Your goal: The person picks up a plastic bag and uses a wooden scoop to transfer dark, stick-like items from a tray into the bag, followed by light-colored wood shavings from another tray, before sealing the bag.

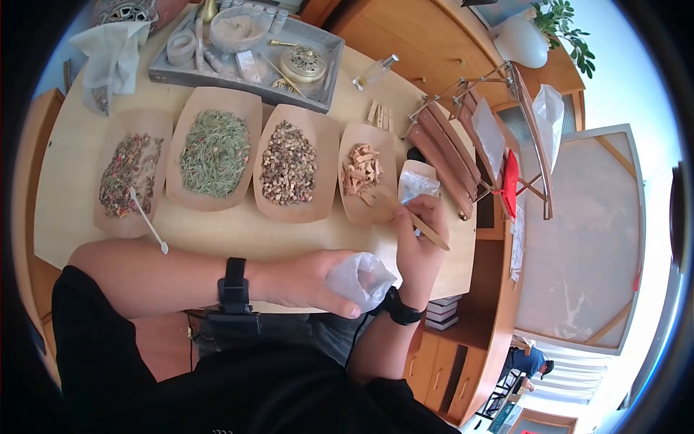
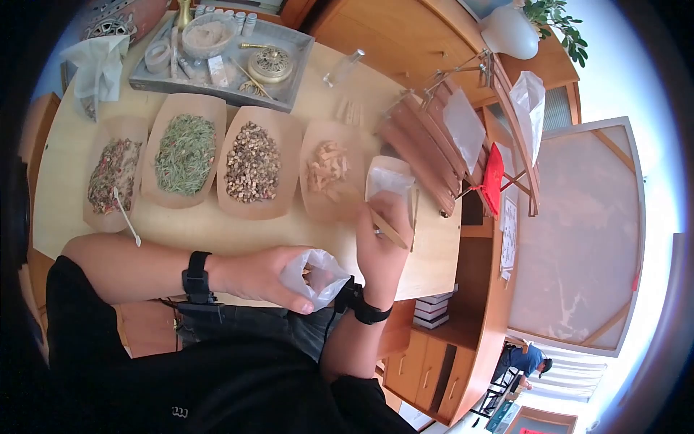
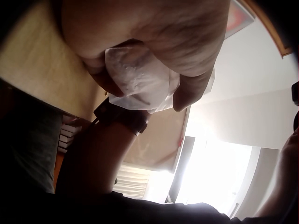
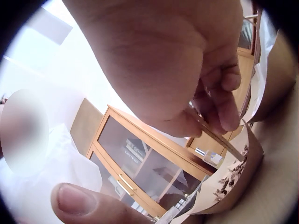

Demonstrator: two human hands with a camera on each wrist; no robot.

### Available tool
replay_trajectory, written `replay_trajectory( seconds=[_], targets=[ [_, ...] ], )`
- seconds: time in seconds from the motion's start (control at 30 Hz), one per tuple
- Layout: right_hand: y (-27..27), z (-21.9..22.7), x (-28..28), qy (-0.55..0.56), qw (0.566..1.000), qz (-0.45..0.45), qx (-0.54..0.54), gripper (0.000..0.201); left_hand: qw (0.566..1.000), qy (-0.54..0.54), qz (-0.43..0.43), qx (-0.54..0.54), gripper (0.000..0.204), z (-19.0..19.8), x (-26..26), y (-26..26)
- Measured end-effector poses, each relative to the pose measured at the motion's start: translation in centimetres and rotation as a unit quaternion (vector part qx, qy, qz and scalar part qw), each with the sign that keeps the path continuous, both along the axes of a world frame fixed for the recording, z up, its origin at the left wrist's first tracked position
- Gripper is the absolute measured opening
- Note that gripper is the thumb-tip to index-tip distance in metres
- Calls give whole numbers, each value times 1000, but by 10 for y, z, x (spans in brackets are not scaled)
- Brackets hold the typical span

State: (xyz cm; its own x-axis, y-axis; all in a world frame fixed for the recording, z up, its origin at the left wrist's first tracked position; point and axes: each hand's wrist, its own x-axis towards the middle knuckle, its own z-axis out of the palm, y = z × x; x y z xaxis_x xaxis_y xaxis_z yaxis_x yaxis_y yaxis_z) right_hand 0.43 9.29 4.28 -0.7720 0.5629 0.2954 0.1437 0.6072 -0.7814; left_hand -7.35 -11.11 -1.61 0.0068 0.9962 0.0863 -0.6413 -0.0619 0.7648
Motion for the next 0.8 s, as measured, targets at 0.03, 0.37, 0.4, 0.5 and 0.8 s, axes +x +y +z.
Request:
replay_trajectory(
  seconds=[0.03, 0.37, 0.4, 0.5, 0.8],
  targets=[
    [0, 0, 2, 23, 1000, -7, 6, 16, 1000, -2, -1, 2, 69, -1, 0, 0],
    [1, 13, 19, -75, 991, 47, 97, 17, 1000, 14, 4, -7, 68, 4, -2, 3],
    [0, 13, 18, -75, 991, 48, 96, 17, 1000, 14, 4, -8, 68, 4, -3, 3],
    [-7, 15, 18, -64, 997, 46, 18, 16, 1000, 12, 8, -4, 68, 4, -2, 0],
    [2, 9, 17, -110, 993, 26, 28, 12, 1000, -10, -17, -8, 66, 7, -4, 1]
  ],
)
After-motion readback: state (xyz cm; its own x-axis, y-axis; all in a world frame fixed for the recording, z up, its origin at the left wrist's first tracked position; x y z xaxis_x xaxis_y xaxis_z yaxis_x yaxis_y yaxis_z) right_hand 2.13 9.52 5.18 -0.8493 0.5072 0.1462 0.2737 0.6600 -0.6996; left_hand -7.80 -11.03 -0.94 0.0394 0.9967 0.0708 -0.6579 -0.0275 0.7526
